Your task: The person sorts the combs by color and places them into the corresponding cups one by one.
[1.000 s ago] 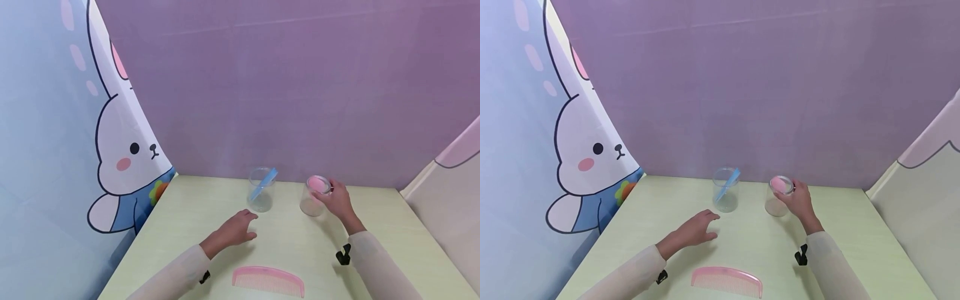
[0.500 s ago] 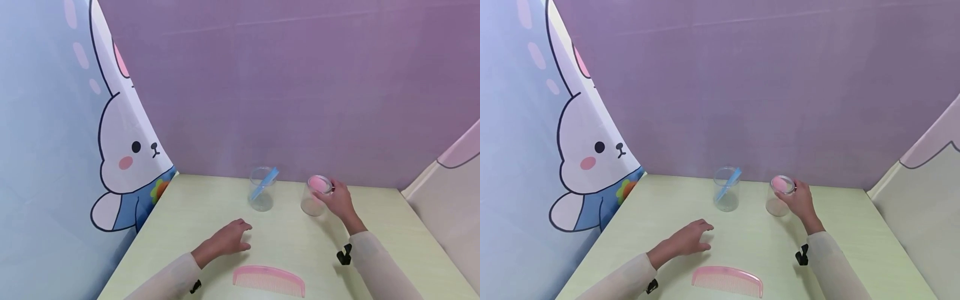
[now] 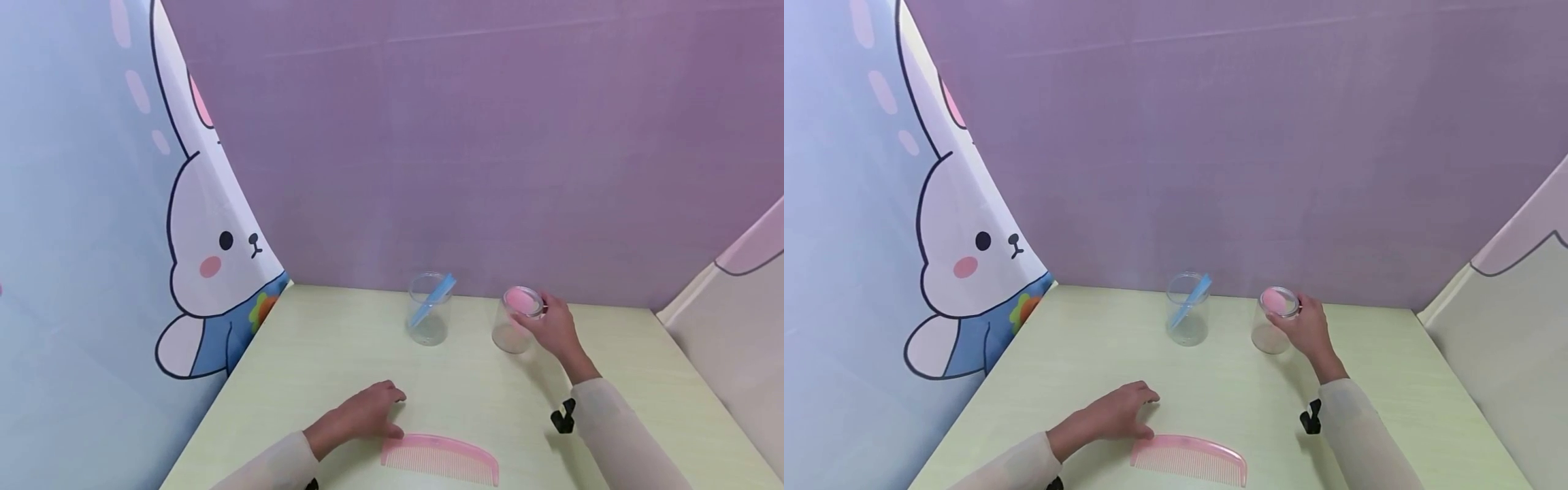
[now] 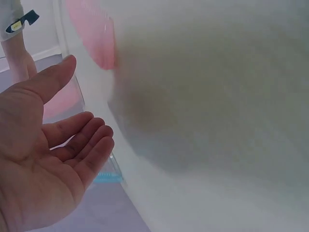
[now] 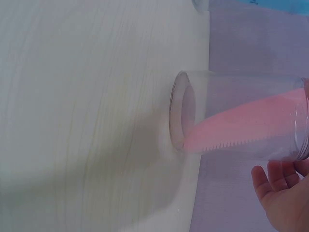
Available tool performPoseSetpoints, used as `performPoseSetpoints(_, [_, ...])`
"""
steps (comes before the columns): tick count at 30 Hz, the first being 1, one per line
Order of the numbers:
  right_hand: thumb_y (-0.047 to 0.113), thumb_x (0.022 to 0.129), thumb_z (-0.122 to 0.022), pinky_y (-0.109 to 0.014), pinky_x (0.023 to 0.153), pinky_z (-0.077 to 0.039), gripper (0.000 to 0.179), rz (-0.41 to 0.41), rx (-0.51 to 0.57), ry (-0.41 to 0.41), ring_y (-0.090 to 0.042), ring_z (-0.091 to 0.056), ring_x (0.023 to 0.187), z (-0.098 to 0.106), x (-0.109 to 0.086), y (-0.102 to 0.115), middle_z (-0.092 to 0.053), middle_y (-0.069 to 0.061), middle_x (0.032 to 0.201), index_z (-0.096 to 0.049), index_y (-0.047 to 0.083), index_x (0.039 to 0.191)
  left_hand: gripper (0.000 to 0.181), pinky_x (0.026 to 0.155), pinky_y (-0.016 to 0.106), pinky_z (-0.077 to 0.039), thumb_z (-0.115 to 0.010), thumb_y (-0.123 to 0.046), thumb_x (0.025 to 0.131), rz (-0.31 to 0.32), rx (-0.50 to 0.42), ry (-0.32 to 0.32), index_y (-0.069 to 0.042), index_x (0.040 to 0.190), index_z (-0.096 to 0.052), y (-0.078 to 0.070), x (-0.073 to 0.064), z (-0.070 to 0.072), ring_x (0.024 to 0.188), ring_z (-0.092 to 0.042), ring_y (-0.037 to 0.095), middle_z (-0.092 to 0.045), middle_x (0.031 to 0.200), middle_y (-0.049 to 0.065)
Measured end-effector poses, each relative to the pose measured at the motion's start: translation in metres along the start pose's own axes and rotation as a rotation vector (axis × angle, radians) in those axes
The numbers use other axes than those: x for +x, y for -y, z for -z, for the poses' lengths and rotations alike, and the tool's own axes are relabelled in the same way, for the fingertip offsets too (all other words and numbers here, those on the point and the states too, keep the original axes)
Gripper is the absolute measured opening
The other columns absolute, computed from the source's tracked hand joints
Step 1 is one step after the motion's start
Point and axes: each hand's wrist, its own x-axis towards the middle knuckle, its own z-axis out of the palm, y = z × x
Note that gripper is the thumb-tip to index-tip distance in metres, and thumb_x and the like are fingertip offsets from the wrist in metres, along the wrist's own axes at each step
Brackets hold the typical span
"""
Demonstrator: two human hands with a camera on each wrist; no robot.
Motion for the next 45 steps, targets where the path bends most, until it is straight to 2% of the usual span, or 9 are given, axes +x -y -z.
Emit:
performPoseSetpoints(8, [0.043,0.088,-0.078,-0.033,0.072,-0.043,0.063,0.010,0.003,-0.002,-0.037,-0.055,0.100,0.000,0.002,-0.001,-0.058,-0.026,0.114,-0.055,-0.006,0.121,0.062,0.086,0.024,-0.054,-0.091,-0.037,0.072,-0.032,0.001,0.007,-0.009,0.123,-0.068,-0.002,-0.009,-0.005,0.095,-0.056,0.006,-0.062,0.108,-0.001])
performPoseSetpoints(14, [0.042,0.087,-0.078,-0.033,0.073,-0.043,0.062,0.005,0.003,0.001,-0.037,-0.055,0.101,0.001,0.001,-0.002,-0.058,-0.025,0.114,-0.054,-0.005,0.119,0.062,0.085,0.023,-0.053,-0.093,-0.038,0.068,-0.027,-0.006,0.018,-0.011,0.119,-0.069,-0.004,-0.013,-0.010,0.095,-0.053,0.005,-0.060,0.106,-0.004])
performPoseSetpoints(21, [0.047,0.088,-0.076,-0.036,0.077,-0.045,0.072,-0.020,-0.012,0.014,-0.038,-0.054,0.108,0.001,-0.004,-0.002,-0.055,-0.026,0.122,-0.051,-0.005,0.131,0.069,0.085,0.022,-0.051,-0.094,-0.045,0.065,-0.041,0.035,0.046,-0.013,0.120,-0.068,-0.005,-0.019,-0.010,0.091,-0.049,0.003,-0.057,0.104,-0.006])
performPoseSetpoints(24, [0.048,0.088,-0.076,-0.037,0.076,-0.045,0.073,-0.027,-0.011,0.015,-0.038,-0.054,0.108,0.002,-0.007,0.000,-0.055,-0.026,0.122,-0.052,-0.006,0.131,0.069,0.086,0.022,-0.051,-0.095,-0.045,0.063,-0.034,0.030,0.062,-0.013,0.119,-0.067,-0.006,-0.022,-0.010,0.091,-0.047,0.003,-0.056,0.102,-0.007])
performPoseSetpoints(28, [0.048,0.088,-0.077,-0.035,0.076,-0.045,0.071,-0.038,-0.007,0.012,-0.037,-0.054,0.107,0.001,-0.011,0.003,-0.055,-0.025,0.121,-0.052,-0.005,0.128,0.062,0.083,0.020,-0.050,-0.095,-0.042,0.064,-0.056,0.061,0.061,-0.014,0.111,-0.067,-0.008,-0.027,-0.012,0.089,-0.045,0.003,-0.054,0.098,-0.009])
performPoseSetpoints(34, [0.046,0.087,-0.078,-0.036,0.077,-0.045,0.068,-0.040,-0.002,0.010,-0.037,-0.054,0.108,0.002,-0.013,0.005,-0.055,-0.025,0.121,-0.053,-0.004,0.126,0.044,0.077,0.017,-0.047,-0.092,-0.038,0.069,-0.104,0.109,0.018,-0.018,0.099,-0.067,-0.009,-0.029,-0.014,0.081,-0.044,0.001,-0.053,0.089,-0.012])
performPoseSetpoints(40, [0.049,0.089,-0.076,-0.038,0.079,-0.047,0.073,-0.037,0.001,0.020,-0.038,-0.053,0.109,0.001,-0.012,0.003,-0.054,-0.026,0.125,-0.050,-0.005,0.132,0.038,0.073,0.016,-0.046,-0.090,-0.035,0.070,-0.117,0.117,-0.002,-0.018,0.096,-0.070,-0.010,-0.029,-0.013,0.077,-0.044,0.000,-0.054,0.086,-0.012])
performPoseSetpoints(45, [0.048,0.088,-0.076,-0.038,0.079,-0.046,0.072,-0.031,0.003,0.015,-0.038,-0.053,0.109,0.000,-0.013,0.001,-0.054,-0.026,0.124,-0.051,-0.005,0.130,0.034,0.070,0.015,-0.044,-0.089,-0.034,0.071,-0.135,0.143,-0.013,-0.017,0.094,-0.072,-0.012,-0.029,-0.011,0.074,-0.043,-0.001,-0.055,0.083,-0.012])
